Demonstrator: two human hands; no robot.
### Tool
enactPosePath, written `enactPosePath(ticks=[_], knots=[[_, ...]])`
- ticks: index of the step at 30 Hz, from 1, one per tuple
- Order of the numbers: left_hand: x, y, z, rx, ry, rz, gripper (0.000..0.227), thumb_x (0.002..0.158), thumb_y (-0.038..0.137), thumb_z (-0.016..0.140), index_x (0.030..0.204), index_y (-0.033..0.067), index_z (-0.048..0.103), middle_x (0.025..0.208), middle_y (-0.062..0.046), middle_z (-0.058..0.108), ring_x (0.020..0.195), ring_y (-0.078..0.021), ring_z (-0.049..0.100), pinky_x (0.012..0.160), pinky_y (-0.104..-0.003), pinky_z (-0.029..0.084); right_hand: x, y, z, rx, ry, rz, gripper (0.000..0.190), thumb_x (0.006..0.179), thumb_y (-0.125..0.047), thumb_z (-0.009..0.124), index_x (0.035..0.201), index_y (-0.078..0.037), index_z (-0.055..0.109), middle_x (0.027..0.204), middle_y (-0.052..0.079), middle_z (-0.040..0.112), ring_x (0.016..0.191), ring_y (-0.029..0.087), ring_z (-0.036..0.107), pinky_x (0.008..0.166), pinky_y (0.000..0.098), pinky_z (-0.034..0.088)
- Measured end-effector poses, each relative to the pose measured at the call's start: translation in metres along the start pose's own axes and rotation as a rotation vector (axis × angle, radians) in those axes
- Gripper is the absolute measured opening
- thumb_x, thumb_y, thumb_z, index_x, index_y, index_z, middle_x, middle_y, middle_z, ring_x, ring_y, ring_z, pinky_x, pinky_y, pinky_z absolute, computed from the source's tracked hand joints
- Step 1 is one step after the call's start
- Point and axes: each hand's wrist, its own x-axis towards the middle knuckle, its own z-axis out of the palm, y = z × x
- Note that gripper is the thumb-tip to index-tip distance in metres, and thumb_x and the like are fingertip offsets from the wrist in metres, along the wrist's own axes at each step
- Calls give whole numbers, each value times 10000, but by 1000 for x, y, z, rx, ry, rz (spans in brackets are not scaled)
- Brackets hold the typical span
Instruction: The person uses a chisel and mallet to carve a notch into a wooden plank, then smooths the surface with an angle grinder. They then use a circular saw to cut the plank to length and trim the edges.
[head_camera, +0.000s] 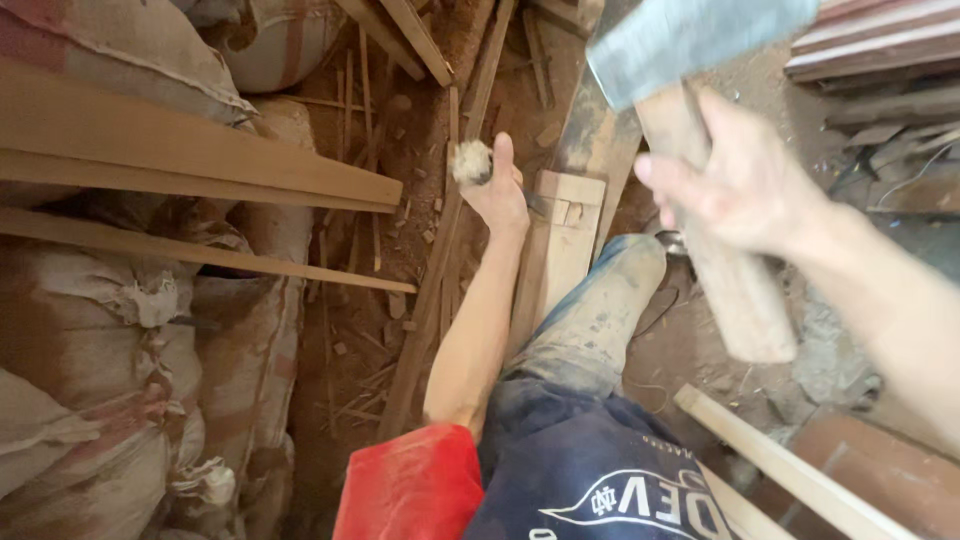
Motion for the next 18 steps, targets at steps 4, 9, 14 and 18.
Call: enactPosePath(ticks=[4,9,14,18], knots=[[0,-23,-17,17,63,57,374,893,158,863,820,115,500,700,48,501,534,-63,422,470,-265,329,33,-86,-8,-261,-37,-101,415,968,-285,675,1066,73,489,792,170,715,658,200,756,548,360,597],[-5,-29,-21,-83,50,37,332,854,131,836,853,118,504,702,44,515,510,-63,446,449,-264,352,53,-140,18,-261,-117,-192,424,931,-291,679,1119,50,511,811,165,726,633,196,765,559,332,589],[-12,-19,-11,33,-76,191,207,945,153,769,990,28,611,913,-17,642,785,-139,596,681,-319,487,62,-148,49,-452,-189,-288,421,942,-287,698,1105,60,524,767,247,704,609,284,725,538,377,572],[-21,-12,-10,384,-56,-9,401,974,242,683,1271,29,517,1230,-1,622,1151,-161,628,946,-345,532,68,-137,66,-464,-379,-48,419,973,-279,613,1208,39,476,762,239,693,570,352,733,523,416,565]])
